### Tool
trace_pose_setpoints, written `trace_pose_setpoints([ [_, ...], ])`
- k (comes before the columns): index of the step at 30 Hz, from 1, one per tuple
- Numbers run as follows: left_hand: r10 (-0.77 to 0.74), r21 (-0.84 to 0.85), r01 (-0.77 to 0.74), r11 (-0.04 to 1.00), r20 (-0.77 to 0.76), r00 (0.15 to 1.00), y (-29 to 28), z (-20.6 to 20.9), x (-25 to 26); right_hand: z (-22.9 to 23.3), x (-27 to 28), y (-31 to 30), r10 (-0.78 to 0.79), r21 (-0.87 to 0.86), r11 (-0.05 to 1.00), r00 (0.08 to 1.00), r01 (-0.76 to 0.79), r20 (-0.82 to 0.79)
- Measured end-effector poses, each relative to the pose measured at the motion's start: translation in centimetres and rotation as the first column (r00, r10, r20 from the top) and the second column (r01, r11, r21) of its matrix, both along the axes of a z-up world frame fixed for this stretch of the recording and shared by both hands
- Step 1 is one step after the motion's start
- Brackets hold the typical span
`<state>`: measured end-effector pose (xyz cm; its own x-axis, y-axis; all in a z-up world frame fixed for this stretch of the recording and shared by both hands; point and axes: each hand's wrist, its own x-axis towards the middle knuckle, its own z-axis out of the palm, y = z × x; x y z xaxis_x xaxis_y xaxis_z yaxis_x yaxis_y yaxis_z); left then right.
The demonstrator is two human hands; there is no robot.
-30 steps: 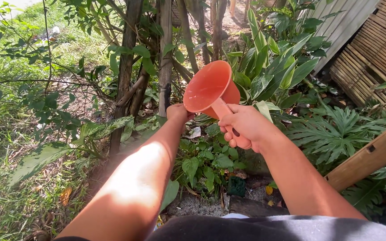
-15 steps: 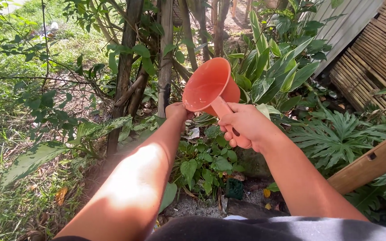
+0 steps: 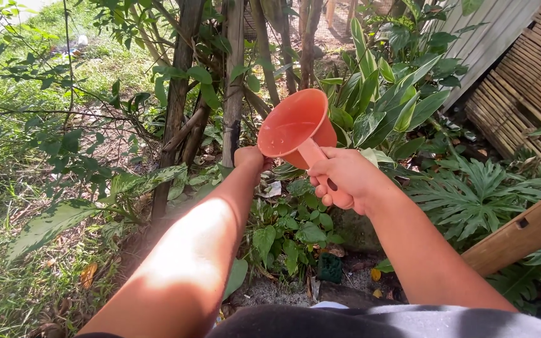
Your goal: Watering outdoor plants using a plastic scoop and a bucket of water.
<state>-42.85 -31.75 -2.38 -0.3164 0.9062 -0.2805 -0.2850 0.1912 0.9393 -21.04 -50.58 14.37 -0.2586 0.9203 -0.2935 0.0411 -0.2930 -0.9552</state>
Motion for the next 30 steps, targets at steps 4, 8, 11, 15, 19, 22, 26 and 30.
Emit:
trace_pose_setpoints([
  [4,0.036,-0.035,-0.039,0.999,-0.074,0.997,-1.4,1.0,-0.1,0.2,-0.2,-0.3,0.009,-0.023,1.000,1.000,-0.009,0.013],
  [8,0.076,-0.012,-0.076,0.997,-0.023,0.997,-1.6,0.7,-0.5,0.1,-0.5,-0.6,0.014,0.001,1.000,1.000,-0.014,0.006],
  [11,0.115,-0.006,-0.115,0.993,0.030,0.993,-0.6,-1.1,-2.3,0.4,-1.2,-1.0,0.033,0.010,0.999,0.999,-0.033,-0.006],
  [15,0.148,0.035,-0.146,0.989,-0.070,0.987,-1.0,-1.3,-4.5,-0.5,-1.7,-0.2,0.084,0.041,0.996,0.996,-0.084,0.006],
  [19,0.174,0.046,-0.169,0.985,-0.178,0.968,-2.4,-1.9,-6.3,0.1,-2.8,-1.0,0.119,0.042,0.992,0.993,-0.120,0.027],
  [22,0.210,0.053,-0.204,0.978,-0.173,0.962,-2.7,-1.9,-7.9,-0.1,-3.7,-0.7,0.172,0.049,0.984,0.985,-0.172,0.005],
  [26,0.221,0.035,-0.218,0.975,-0.174,0.960,-4.0,-2.4,-9.6,0.5,-4.8,-1.2,0.174,0.044,0.983,0.983,-0.176,0.059],
  [30,0.202,0.026,-0.202,0.979,-0.215,0.956,-5.8,-1.5,-10.4,0.2,-5.6,-0.7,0.190,0.022,0.981,0.979,-0.192,0.070],
])
